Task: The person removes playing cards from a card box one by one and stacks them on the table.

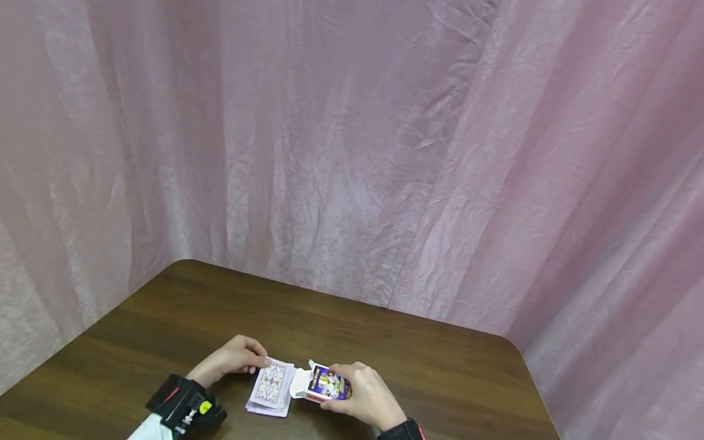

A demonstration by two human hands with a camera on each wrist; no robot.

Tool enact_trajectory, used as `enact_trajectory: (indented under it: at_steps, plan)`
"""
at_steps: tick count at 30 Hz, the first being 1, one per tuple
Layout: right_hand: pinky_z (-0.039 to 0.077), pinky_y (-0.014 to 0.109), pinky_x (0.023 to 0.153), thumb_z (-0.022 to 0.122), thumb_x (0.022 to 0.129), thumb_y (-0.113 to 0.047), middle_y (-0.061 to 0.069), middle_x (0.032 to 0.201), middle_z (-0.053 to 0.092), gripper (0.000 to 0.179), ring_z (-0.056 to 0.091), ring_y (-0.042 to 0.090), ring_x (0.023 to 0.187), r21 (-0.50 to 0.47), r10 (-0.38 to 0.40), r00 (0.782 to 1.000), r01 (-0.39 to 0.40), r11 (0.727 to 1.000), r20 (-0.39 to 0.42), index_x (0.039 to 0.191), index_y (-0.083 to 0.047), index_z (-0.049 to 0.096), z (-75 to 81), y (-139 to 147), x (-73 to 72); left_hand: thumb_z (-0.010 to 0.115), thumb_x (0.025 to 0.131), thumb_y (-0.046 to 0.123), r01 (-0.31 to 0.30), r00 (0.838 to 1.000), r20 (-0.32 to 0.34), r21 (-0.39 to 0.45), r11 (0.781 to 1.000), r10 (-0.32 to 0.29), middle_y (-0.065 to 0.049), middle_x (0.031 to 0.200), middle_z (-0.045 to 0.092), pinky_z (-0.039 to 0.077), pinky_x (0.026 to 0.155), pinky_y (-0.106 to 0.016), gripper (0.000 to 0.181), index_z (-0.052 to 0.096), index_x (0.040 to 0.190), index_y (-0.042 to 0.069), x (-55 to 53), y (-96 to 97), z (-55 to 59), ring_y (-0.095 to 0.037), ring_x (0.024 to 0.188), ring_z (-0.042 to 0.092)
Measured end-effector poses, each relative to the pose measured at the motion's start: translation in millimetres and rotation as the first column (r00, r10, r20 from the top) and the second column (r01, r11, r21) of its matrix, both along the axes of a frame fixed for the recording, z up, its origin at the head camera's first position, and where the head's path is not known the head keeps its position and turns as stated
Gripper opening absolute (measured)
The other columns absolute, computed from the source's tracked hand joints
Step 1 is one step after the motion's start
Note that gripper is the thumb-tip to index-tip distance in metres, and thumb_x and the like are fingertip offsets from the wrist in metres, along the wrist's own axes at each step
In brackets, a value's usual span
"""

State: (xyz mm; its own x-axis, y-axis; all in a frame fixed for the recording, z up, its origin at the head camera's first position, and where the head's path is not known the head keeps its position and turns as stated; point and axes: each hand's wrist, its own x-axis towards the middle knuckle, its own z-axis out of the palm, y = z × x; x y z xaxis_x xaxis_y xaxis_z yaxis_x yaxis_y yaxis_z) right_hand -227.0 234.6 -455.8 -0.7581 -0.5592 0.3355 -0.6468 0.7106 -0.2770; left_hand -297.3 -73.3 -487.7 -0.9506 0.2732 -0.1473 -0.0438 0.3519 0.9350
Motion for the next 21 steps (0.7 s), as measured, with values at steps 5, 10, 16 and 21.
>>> enact_trajectory:
  at_steps: [5,10,16,21]
  plan:
    - [0.047,0.019,0.07,0.075,0.077,-0.052,-0.002,0.099,0.071,0.055,0.057,0.003,0.085,0.003,-0.001,1.0,0.001,1.0,-0.003,0.115,-0.012,0.067,-0.4,0,-0.1,0.081,0.072,0.005,-0.114,0.992,-0.063,-0.107,0.988,0.108,0.0,0.058,0.054,0.041,0.045,-0.017,0.018,0.064,0.075,0.001,4.0,8.0,0.3,-0.006,0.045,0.049]
    - [0.048,0.019,0.071,0.075,0.077,-0.051,-0.001,0.101,0.071,0.055,0.058,0.003,0.086,-0.001,0.001,1.0,-0.001,1.0,-0.006,0.115,-0.012,0.067,-0.8,0,-1.0,0.083,0.07,0.005,-0.171,0.981,-0.126,-0.197,0.965,0.148,-0.001,0.057,0.054,0.04,0.044,-0.018,0.021,0.062,0.07,0.004,5.1,13.7,1.3,-0.007,0.043,0.049]
    - [0.048,0.02,0.072,0.075,0.078,-0.05,-0.001,0.101,0.071,0.054,0.058,0.003,0.087,0.004,0.011,1.0,-0.011,1.0,-0.001,0.114,-0.012,0.067,-1.6,-1,-1.3,0.083,0.07,0.008,-0.17,0.98,-0.144,-0.249,0.954,0.137,0.001,0.053,0.052,0.038,0.044,-0.019,0.022,0.061,0.068,0.006,7.7,15.1,2.9,-0.007,0.043,0.05]
    - [0.047,0.019,0.07,0.076,0.077,-0.05,-0.002,0.099,0.07,0.054,0.056,0.002,0.085,0.005,0.011,1.0,-0.011,1.0,0.008,0.114,-0.012,0.067,-1.8,-2,-0.1,0.084,0.071,0.012,-0.178,0.976,-0.172,-0.302,0.937,0.131,-0.001,0.056,0.054,0.038,0.047,-0.022,0.025,0.06,0.074,0.005,9.4,14.4,4.9,-0.01,0.045,0.051]
